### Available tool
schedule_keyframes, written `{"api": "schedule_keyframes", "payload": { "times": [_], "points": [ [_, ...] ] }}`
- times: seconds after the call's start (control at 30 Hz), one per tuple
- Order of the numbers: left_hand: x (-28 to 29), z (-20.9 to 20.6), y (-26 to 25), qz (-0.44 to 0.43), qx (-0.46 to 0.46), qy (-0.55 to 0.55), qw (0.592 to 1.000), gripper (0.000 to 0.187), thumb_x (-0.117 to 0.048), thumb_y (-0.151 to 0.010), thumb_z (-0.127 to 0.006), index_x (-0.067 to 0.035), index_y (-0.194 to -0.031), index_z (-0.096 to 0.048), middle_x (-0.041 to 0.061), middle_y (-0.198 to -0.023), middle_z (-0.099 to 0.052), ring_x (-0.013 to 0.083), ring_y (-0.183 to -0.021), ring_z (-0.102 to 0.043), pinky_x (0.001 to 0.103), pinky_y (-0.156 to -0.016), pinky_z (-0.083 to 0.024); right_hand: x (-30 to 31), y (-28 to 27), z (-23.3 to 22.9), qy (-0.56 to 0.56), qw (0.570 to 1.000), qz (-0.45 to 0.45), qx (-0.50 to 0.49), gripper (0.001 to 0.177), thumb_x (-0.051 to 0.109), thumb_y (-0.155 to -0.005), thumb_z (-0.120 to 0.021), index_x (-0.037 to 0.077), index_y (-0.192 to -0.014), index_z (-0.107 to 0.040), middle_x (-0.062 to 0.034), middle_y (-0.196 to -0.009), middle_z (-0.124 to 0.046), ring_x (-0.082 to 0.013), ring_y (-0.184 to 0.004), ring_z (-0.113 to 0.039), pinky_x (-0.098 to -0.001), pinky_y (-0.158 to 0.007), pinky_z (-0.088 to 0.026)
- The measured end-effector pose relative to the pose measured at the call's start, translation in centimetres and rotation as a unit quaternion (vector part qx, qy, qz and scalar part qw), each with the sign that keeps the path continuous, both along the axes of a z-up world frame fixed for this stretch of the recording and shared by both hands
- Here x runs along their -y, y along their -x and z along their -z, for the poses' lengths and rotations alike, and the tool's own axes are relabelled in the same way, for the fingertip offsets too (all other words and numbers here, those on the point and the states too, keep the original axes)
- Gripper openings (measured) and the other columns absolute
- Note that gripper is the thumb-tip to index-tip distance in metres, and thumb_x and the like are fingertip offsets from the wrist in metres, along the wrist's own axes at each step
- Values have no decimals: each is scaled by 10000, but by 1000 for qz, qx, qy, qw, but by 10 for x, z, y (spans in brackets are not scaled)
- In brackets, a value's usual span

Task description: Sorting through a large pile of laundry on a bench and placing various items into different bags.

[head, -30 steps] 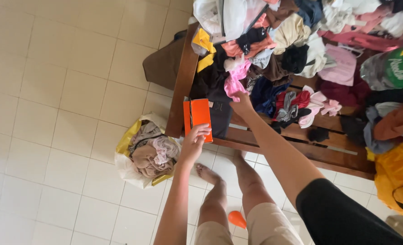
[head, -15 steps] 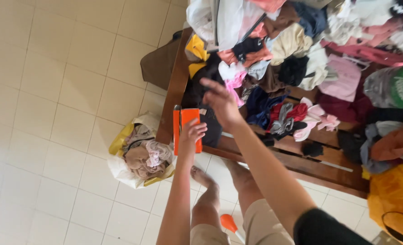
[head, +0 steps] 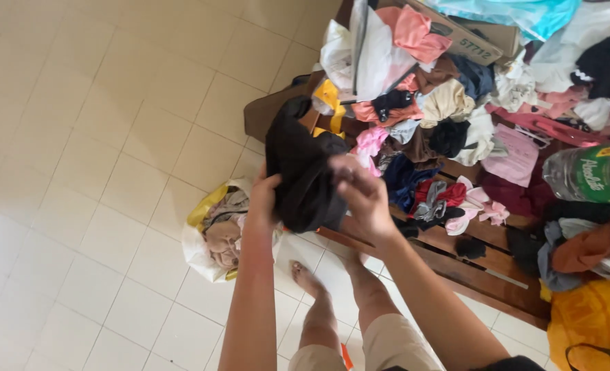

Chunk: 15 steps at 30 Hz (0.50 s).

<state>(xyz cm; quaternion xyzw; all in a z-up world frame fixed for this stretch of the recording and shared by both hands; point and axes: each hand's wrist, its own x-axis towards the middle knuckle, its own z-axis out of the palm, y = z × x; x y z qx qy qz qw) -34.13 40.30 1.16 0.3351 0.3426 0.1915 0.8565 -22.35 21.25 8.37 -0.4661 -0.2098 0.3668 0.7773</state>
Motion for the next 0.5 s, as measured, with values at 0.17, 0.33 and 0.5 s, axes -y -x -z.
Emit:
{"api": "schedule_keyframes", "payload": {
  "times": [0.17,0.33,0.5],
  "points": [
    [24,-44,18,83,-1,-52,995,617,-19,-871,-586,-5,-1479,-486,124,-1345,-635,217,-1183,-625,343,-1018,-500,-26,18,-9,-2,994,-3,-111,541,115,-970,-665,115,-1462,-441,-28,-1358,-578,-152,-1243,-566,-311,-1066,-461],
    [44,-105,33,232,-38,-240,942,590,-119,-952,-636,25,-1502,-480,142,-1410,-608,188,-1268,-566,311,-1086,-415,-5,40,-8,50,986,65,-145,395,94,-999,-663,23,-1369,-542,-88,-1193,-644,-185,-1063,-630,-350,-925,-534],
    [75,-110,48,172,-34,-272,946,477,-248,-992,-617,-17,-1407,-564,133,-1342,-641,217,-1260,-583,338,-1093,-429,37,55,-51,25,974,156,-160,286,65,-1011,-588,2,-1290,-591,-85,-1165,-691,-169,-1027,-682,-326,-917,-564]
  ]
}}
